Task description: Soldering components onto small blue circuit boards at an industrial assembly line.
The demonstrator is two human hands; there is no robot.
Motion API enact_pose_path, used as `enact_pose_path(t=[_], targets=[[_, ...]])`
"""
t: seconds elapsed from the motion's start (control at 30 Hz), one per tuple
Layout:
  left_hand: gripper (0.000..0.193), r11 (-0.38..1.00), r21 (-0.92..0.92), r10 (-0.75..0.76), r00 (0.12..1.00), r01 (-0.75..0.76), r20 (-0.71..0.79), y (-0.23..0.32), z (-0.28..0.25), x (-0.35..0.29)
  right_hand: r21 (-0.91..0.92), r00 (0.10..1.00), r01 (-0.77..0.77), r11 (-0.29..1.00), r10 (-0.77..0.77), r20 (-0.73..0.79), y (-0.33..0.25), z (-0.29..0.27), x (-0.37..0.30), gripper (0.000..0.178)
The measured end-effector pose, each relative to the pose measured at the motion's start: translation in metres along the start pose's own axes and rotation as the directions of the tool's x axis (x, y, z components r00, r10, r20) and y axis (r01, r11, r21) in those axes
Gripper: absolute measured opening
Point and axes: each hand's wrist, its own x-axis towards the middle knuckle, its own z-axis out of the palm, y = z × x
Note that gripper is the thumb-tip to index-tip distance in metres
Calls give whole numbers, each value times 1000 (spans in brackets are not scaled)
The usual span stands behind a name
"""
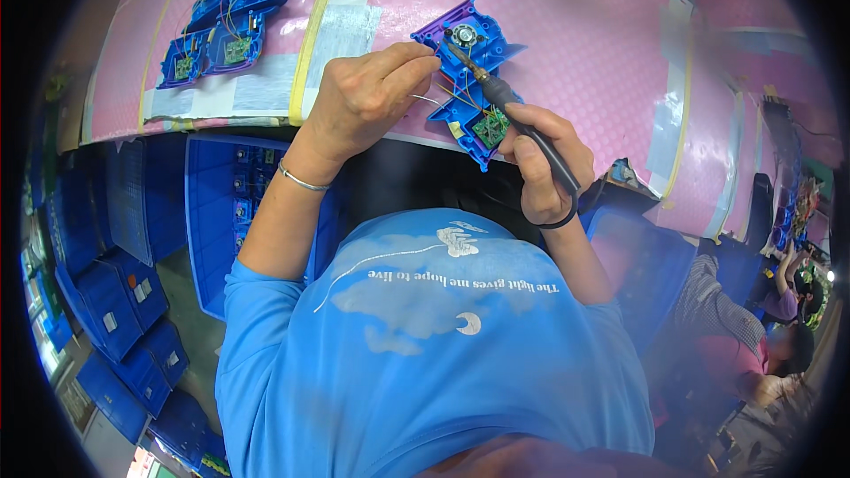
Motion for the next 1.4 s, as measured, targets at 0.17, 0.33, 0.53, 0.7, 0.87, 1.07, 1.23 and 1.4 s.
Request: enact_pose_path(t=[0.17, 0.33, 0.53, 0.7, 0.87, 1.07, 1.23, 1.4], targets=[[22, 999, -1, -39, 998, 39, 40, 3, -3, 0, -10, 1000, 0, 1000, 0, -5, 3, 2, 1, 33], [25, 999, 13, -33, 999, 33, 28, 3, -4, -1, -10, 1000, 8, 1000, -8, 6, 4, 3, 2, 33], [25, 999, 7, -32, 998, 32, 48, 1, -3, -3, 0, 1000, -5, 1000, 5, -8, 2, 2, 1, 33], [24, 999, 10, -39, 998, 39, 58, 2, -4, -3, 11, 1000, -13, 1000, 13, -6, 1, 2, 0, 33], [23, 999, 12, -47, 997, 46, 56, 2, -4, -3, 16, 1000, -10, 1000, 10, 1, 0, 1, 0, 33], [21, 999, 1, -51, 998, 51, 46, 1, -3, -3, 34, 1000, -5, 999, 6, -3, 1, 1, 0, 33], [22, 996, -20, -85, 995, 86, 45, 1, -2, -4, 39, 1000, -18, 999, 18, -9, 1, 1, -2, 34], [29, 996, -38, -80, 996, 79, -24, 7, -6, 0, 77, 1000, -13, 997, 14, -11, -2, -1, -3, 35]])
